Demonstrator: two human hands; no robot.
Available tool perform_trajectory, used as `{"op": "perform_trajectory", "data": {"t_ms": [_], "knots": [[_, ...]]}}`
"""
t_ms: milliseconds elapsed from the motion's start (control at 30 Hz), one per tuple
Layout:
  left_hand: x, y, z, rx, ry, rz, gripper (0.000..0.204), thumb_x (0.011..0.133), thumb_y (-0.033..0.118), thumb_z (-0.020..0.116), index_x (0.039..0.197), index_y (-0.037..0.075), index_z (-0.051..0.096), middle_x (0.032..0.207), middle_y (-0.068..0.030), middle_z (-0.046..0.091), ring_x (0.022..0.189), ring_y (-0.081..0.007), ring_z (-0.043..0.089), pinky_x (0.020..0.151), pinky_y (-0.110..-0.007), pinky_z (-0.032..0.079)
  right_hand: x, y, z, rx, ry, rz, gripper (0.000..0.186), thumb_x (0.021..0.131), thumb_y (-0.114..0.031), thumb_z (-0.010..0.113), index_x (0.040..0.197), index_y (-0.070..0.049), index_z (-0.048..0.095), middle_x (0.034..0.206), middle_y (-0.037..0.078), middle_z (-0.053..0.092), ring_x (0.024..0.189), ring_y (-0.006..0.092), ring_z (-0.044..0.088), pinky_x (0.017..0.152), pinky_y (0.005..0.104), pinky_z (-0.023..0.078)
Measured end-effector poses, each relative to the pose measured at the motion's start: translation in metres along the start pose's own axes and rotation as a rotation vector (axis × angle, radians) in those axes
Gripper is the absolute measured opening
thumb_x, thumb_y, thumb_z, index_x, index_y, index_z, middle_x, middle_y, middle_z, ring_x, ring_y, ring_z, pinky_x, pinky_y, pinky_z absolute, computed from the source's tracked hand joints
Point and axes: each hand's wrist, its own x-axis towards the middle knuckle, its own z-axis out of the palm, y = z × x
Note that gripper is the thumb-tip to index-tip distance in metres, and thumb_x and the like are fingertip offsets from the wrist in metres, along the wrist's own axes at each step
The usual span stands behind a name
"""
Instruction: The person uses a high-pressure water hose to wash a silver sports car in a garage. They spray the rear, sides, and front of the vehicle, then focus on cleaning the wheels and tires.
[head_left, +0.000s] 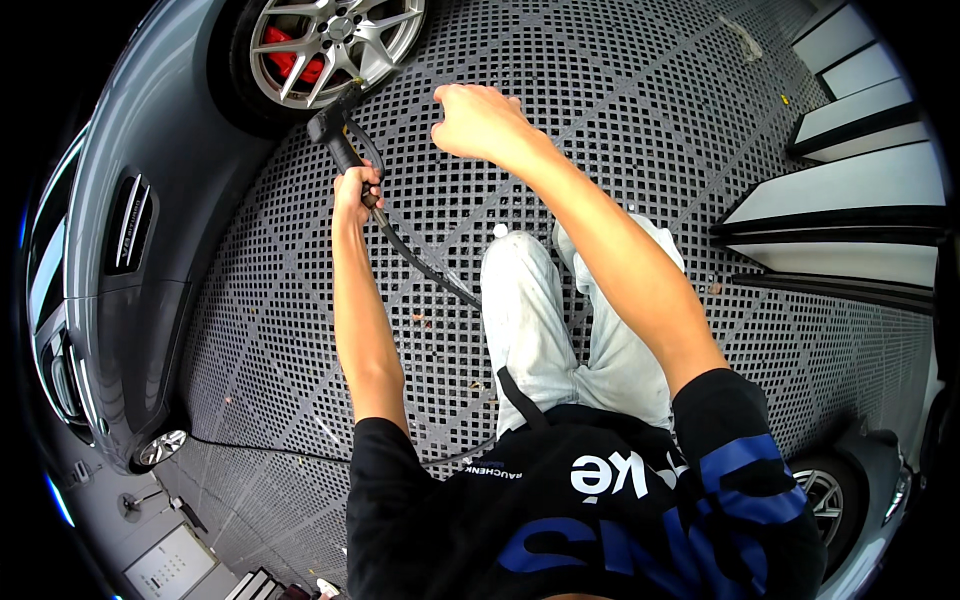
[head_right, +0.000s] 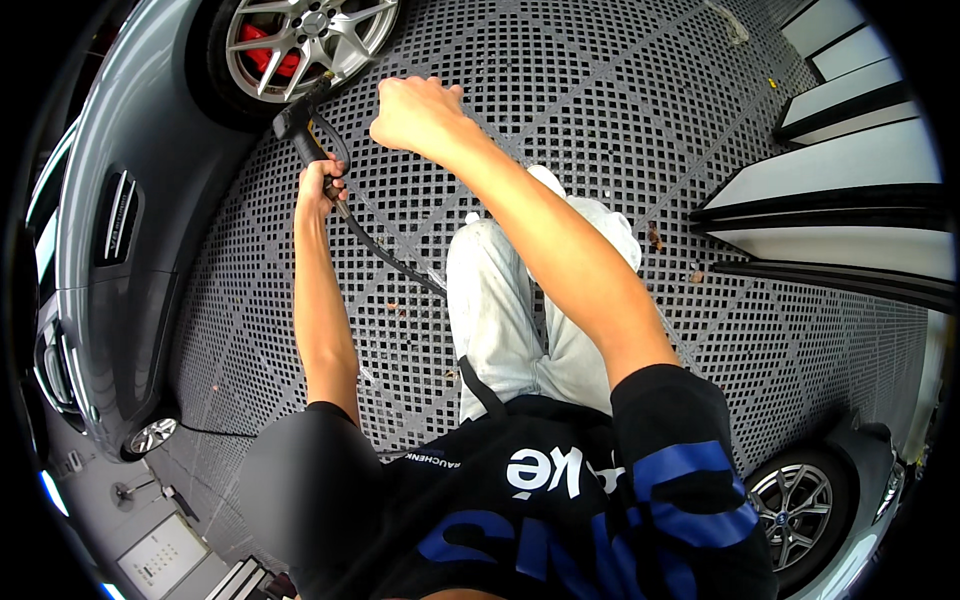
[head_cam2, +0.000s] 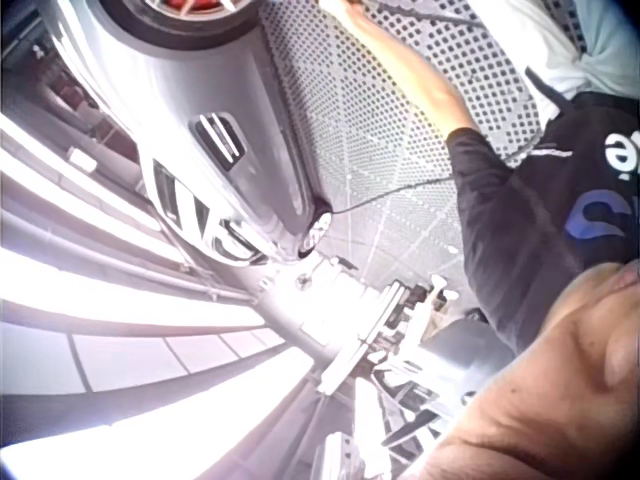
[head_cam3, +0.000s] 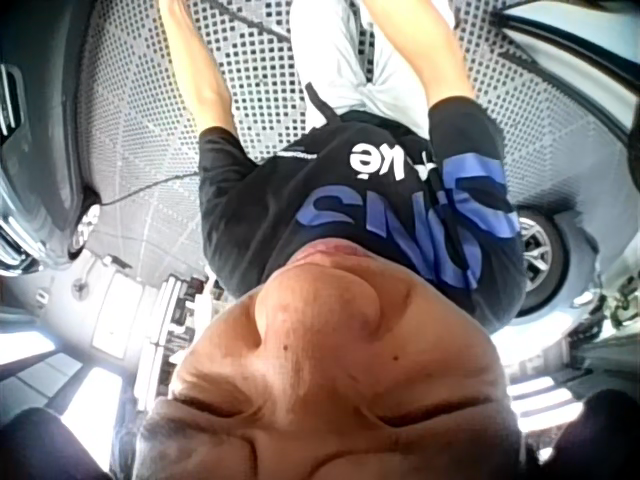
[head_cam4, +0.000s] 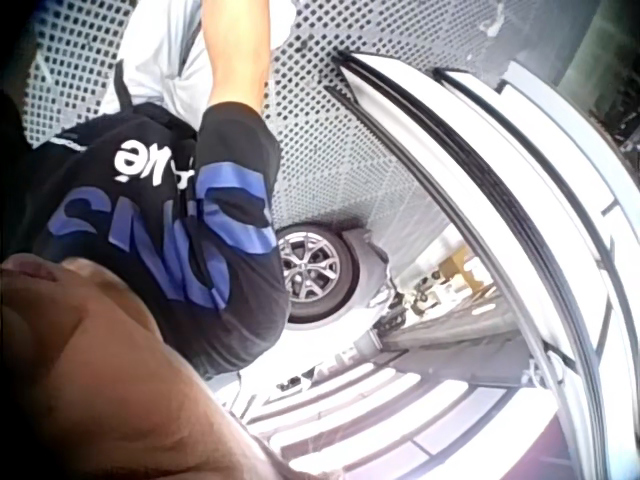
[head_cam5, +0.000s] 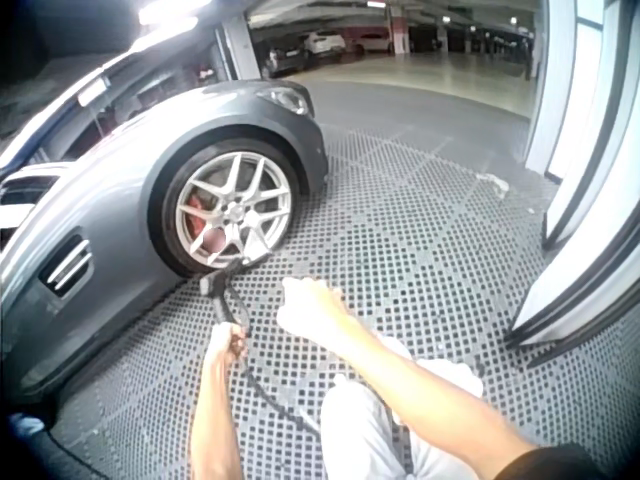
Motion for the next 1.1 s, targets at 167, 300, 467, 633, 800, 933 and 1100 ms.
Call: {"op": "perform_trajectory", "data": {"t_ms": [167, 300, 467, 633, 800, 933, 1100], "knots": [[0.003, 0.0, 0.006, 0.004, 0.0, -0.019, 0.031, 0.07, -0.005, 0.055, 0.098, 0.009, 0.05, 0.077, -0.0045, 0.06, 0.05, -0.0118, 0.047, 0.043, -0.033, 0.042, 0.001, -0.002, -0.006, 0.01, -0.039, 0.039, 0.033, 0.073, -0.01, 0.06, 0.102, 0.0, 0.071, 0.111, 0.026, 0.071, 0.117, 0.0445, 0.062, 0.108, 0.0683, 0.035], [0.006, -0.002, 0.012, 0.052, 0.049, -0.03, 0.03, 0.069, -0.005, 0.054, 0.096, 0.007, 0.05, 0.075, -0.0057, 0.058, 0.05, -0.0126, 0.047, 0.042, -0.033, 0.042, 0.001, -0.005, -0.011, 0.024, -0.068, 0.049, 0.032, 0.072, -0.009, 0.061, 0.1, 0.002, 0.072, 0.11, 0.026, 0.071, 0.119, 0.0449, 0.06, 0.11, 0.0714, 0.029], [0.0, -0.008, 0.021, 0.061, 0.099, -0.057, 0.02, 0.07, -0.004, 0.054, 0.086, 0.007, 0.052, 0.068, -0.0048, 0.053, 0.048, -0.0136, 0.047, 0.041, -0.034, 0.041, -0.005, -0.012, -0.008, -0.085, -0.054, 0.046, 0.044, 0.077, -0.01, 0.057, 0.119, 0.001, 0.064, 0.112, 0.022, 0.071, 0.113, 0.0402, 0.065, 0.105, 0.0637, 0.04], [-0.021, -0.01, 0.028, 0.176, 0.187, -0.039, 0.008, 0.07, -0.003, 0.055, 0.074, 0.003, 0.052, 0.064, -0.0066, 0.05, 0.046, -0.0161, 0.046, 0.04, -0.035, 0.041, -0.015, -0.012, 0.005, -0.092, -0.163, 0.002, 0.048, 0.08, -0.013, 0.058, 0.125, 0.003, 0.061, 0.114, 0.025, 0.07, 0.115, 0.0403, 0.064, 0.102, 0.0564, 0.046], [-0.053, -0.01, 0.028, 0.379, 0.251, 0.004, 0.008, 0.068, 0.001, 0.059, 0.074, 0.0, 0.054, 0.059, -0.007, 0.053, 0.044, -0.0174, 0.048, 0.038, -0.035, 0.041, -0.019, 0.013, 0.025, 0.13, -0.192, -0.126, 0.07, 0.084, -0.019, 0.065, 0.147, 0.003, 0.044, 0.12, 0.02, 0.068, 0.109, 0.0304, 0.067, 0.098, 0.0406, 0.051], [-0.082, -0.015, 0.029, 0.476, 0.275, 0.038, 0.008, 0.069, 0.002, 0.058, 0.076, 0.0, 0.055, 0.057, -0.0058, 0.054, 0.044, -0.0159, 0.051, 0.038, -0.034, 0.042, 0.013, 0.022, 0.057, 0.052, -0.379, -0.118, 0.085, 0.083, -0.028, 0.073, 0.149, 0.009, 0.034, 0.132, 0.028, 0.06, 0.122, 0.0357, 0.061, 0.102, 0.042, 0.049], [-0.099, -0.016, 0.053, 0.58, 0.335, 0.113, 0.009, 0.071, 0.003, 0.057, 0.08, 0.002, 0.054, 0.059, -0.0058, 0.055, 0.042, -0.015, 0.05, 0.037, -0.033, 0.04, 0.046, -0.002, 0.118, 0.735, -0.303, -0.235, 0.103, 0.074, -0.036, 0.083, 0.145, 0.012, 0.027, 0.121, 0.033, 0.057, 0.119, 0.036, 0.059, 0.099, 0.0422, 0.049]]}}
